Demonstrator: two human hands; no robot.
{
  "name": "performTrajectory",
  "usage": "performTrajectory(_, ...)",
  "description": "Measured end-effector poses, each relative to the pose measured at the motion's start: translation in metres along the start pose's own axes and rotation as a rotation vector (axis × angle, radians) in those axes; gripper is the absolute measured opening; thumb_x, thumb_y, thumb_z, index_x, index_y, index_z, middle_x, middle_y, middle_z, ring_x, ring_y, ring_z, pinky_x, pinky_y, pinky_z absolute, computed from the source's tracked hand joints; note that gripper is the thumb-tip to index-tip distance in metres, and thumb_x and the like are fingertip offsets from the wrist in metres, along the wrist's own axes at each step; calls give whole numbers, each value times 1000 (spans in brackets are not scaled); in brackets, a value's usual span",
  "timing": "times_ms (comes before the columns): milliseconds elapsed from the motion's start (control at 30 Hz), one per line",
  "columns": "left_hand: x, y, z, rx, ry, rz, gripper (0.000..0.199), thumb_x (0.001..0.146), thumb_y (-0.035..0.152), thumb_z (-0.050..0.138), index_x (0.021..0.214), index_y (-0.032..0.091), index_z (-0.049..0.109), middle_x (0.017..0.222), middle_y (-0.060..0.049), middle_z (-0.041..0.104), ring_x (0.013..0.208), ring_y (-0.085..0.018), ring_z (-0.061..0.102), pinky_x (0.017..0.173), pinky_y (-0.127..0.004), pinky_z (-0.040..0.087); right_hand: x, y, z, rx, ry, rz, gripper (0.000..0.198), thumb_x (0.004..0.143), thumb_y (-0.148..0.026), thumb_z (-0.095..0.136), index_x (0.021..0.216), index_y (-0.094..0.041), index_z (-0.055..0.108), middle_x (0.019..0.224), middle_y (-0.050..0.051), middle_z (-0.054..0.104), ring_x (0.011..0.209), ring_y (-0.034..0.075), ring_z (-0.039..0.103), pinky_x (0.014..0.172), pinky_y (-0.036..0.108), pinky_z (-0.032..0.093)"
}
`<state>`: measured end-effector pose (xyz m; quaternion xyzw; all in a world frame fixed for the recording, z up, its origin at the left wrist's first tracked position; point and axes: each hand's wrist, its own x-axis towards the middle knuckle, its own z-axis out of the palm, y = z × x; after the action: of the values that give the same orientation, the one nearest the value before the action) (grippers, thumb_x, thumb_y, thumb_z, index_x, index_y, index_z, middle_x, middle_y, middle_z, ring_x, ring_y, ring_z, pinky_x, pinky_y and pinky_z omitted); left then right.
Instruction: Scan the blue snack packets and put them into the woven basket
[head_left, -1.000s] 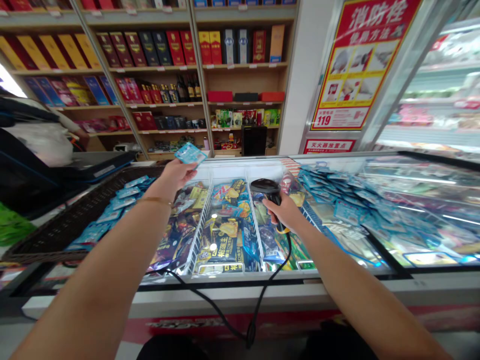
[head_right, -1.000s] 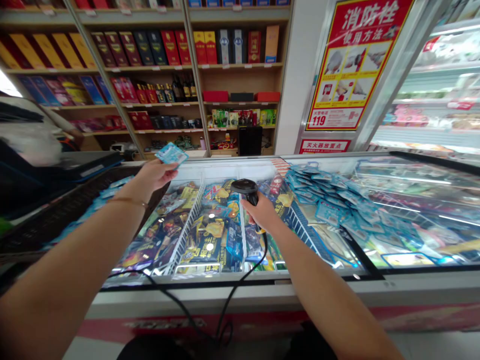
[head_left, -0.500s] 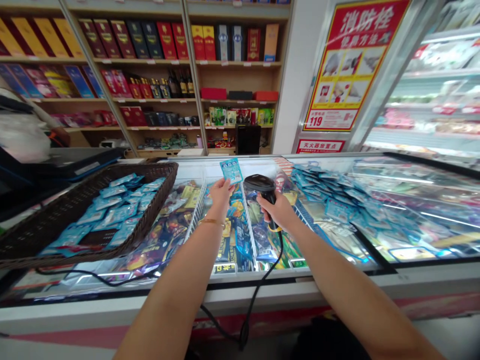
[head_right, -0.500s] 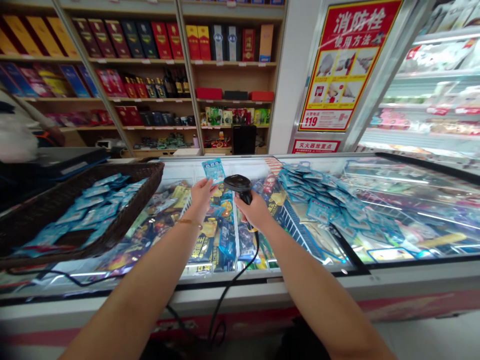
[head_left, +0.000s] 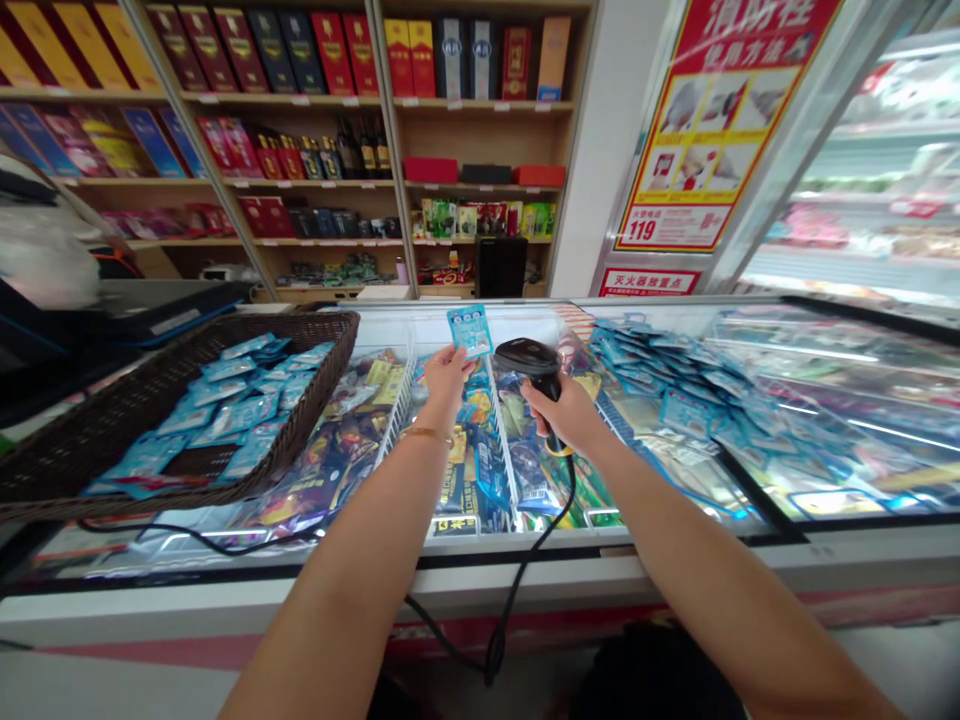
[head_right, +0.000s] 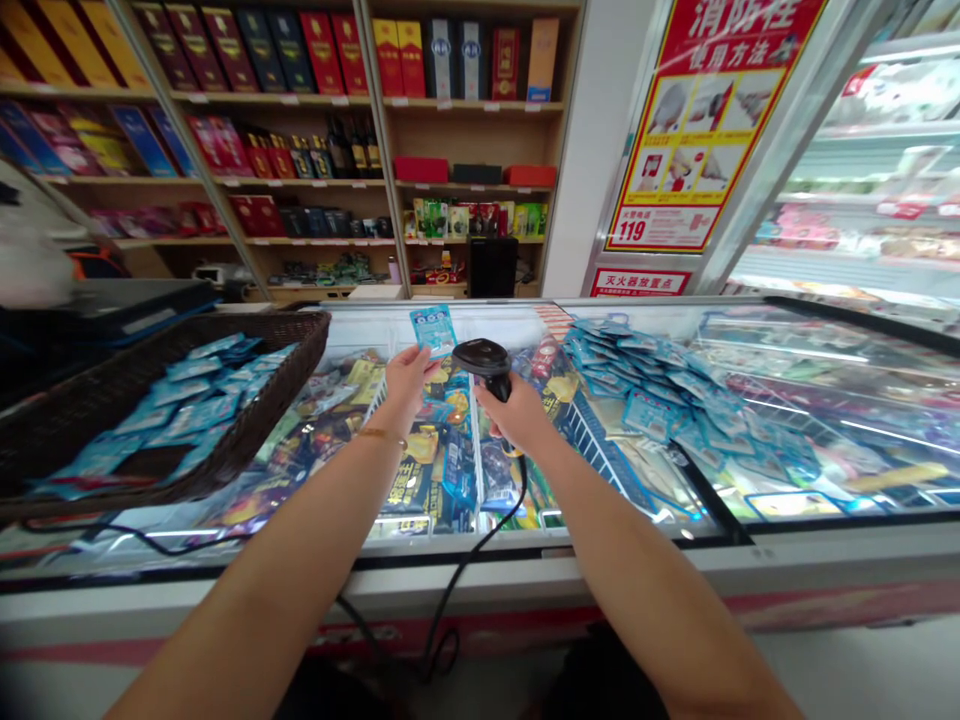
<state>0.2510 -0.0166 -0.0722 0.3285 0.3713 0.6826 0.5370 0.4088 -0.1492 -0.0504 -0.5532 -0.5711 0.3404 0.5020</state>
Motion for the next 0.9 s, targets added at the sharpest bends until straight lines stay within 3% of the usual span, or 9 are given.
performTrajectory(400, -2, -1, 1, 24, -17, -17, 21, 71, 22, 85, 78, 13, 67, 72, -2, 67, 78, -17, 71, 85, -34, 58, 2, 2, -2, 6, -11, -1, 31, 81, -46, 69, 89, -21, 52, 57, -5, 55, 37, 12, 54, 38, 24, 44)
performTrajectory(600, -5, -9, 11, 132, 23, -45, 22, 69, 22, 84, 80, 15, 66, 69, 0, 66, 68, -14, 68, 70, -25, 54, 5, -3, -9, 74, 2, 39, 29, 81, -43, 68, 92, -21, 53, 56, -6, 55, 35, 12, 53, 35, 23, 43)
performTrajectory(733, -7, -16, 49, 246, -41, -58, 18, 67, 19, 82, 79, 14, 70, 70, -2, 68, 62, -12, 63, 60, -22, 45, 3, -12, -42, 91, 42, 25, 29, 82, -43, 68, 90, -21, 51, 56, -6, 56, 35, 12, 54, 35, 23, 41)
performTrajectory(900, -22, -36, 131, 233, -233, -120, 20, 63, 16, 85, 74, 15, 68, 66, -3, 67, 63, -15, 64, 60, -25, 45, -5, -8, -116, 47, 175, 15, 31, 81, -45, 70, 89, -21, 51, 55, -6, 56, 35, 12, 53, 36, 24, 43)
